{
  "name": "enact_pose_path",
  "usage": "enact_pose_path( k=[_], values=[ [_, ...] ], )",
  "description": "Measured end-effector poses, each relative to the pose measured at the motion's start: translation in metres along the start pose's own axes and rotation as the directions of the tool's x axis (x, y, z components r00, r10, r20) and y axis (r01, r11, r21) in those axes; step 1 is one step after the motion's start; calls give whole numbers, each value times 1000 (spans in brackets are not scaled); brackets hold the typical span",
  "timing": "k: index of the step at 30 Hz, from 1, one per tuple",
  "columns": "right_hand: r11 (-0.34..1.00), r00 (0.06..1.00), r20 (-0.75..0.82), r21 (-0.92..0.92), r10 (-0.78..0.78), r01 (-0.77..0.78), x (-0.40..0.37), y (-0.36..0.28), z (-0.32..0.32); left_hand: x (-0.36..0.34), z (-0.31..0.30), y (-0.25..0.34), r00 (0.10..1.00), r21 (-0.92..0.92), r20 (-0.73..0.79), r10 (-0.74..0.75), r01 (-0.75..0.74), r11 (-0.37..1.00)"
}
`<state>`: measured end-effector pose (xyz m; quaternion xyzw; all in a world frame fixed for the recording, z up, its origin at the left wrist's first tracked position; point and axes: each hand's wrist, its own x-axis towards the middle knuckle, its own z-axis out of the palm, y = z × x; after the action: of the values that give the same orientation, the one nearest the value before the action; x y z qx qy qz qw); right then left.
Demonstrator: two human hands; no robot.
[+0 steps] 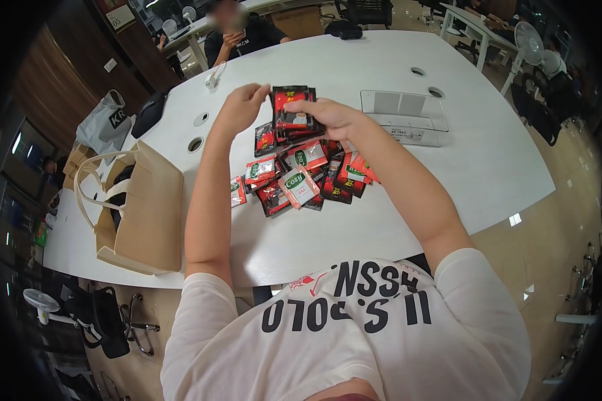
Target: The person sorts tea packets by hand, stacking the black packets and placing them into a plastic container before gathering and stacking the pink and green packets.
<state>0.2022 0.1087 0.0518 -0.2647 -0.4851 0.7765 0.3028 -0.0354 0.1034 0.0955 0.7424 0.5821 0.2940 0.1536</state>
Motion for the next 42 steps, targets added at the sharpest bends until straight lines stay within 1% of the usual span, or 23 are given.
enact_pose_path(
  k=[1, 2, 5, 6, 9, 10, 13, 16, 19, 22, 25, 28, 30, 31, 32, 33, 34, 36, 37, 38, 39, 40, 42],
  values=[
    [1000, 1000, -16, 4, -1, 1, -2, -5, -2, 2, -5, -12, 998, 112, 58, -35, 28, 993],
    [999, 999, -32, 28, -21, 22, -1, -6, -7, 8, -5, -26, 975, 221, 151, -161, 125, 967],
    [998, 998, -19, 29, -56, 56, -8, -18, -19, -1, 4, -53, 918, 467, 282, -279, 123, 876],
    [997, 998, -29, 51, -53, 54, -7, -20, -21, -2, 7, -52, 877, 476, 339, -341, 153, 866],
    [990, 995, -43, 104, -86, 90, -11, -25, -30, 0, 18, -70, 899, 260, 421, -122, 9, 965],
    [988, 995, -37, 116, -97, 100, -12, -26, -31, 3, 20, -72, 899, 205, 428, -97, 8, 979],
    [987, 996, -44, 134, -83, 88, -13, -30, -36, 2, 19, -69, 904, 265, 405, -138, 28, 964],
    [987, 991, -79, 117, -105, 114, -15, -32, -37, 6, 16, -69, 867, 306, 452, -210, 71, 949],
    [987, 992, -54, 108, -117, 123, -14, -34, -41, 1, 13, -65, 862, 395, 451, -229, 37, 918],
    [986, 990, -77, 110, -115, 123, -16, -35, -40, 5, 13, -79, 825, 367, 510, -243, 47, 929],
    [993, 991, -99, 65, -92, 99, -20, -39, -39, 2, 6, -75, 832, 365, 502, -236, 43, 930],
    [986, 985, -88, 66, -148, 154, -15, -34, -41, 6, -12, -90, 907, 178, 411, -95, 23, 984],
    [982, 976, -110, -8, -189, 189, -10, -28, -43, 6, -34, -91, 959, -72, 274, -71, 94, 993],
    [977, 970, -120, -47, -213, 209, -9, -26, -40, 3, -45, -81, 977, -200, 202, -69, 110, 974],
    [976, 961, -173, -60, -218, 211, -9, -25, -36, 0, -52, -70, 991, -393, 110, -74, 112, 913],
    [973, 951, -208, -59, -230, 223, -6, -23, -35, -8, -58, -50, 995, -571, 23, -96, 92, 816],
    [971, 940, -243, -59, -240, 233, -1, -19, -35, -12, -62, -35, 989, -726, -56, -135, 52, 686],
    [973, 924, -304, -57, -232, 225, 6, -14, -32, -12, -68, -22, 993, -745, -74, -92, 6, 667],
    [971, 930, -279, -52, -237, 232, 6, -13, -28, -14, -69, -14, 994, -754, -80, -75, -12, 657],
    [970, 937, -255, -44, -240, 237, 5, -11, -24, -16, -65, -3, 992, -765, -72, -101, 10, 643],
    [970, 942, -231, -36, -242, 240, 5, -9, -20, -15, -58, 2, 992, -789, -77, -100, 1, 614],
    [968, 937, -243, -56, -251, 245, 5, -8, -14, -13, -50, 6, 992, -812, -81, -100, -8, 584],
    [945, 920, -221, -32, -323, 324, 11, -3, -7, -10, -31, 19, 988, -846, -91, -127, -10, 533]
  ],
)
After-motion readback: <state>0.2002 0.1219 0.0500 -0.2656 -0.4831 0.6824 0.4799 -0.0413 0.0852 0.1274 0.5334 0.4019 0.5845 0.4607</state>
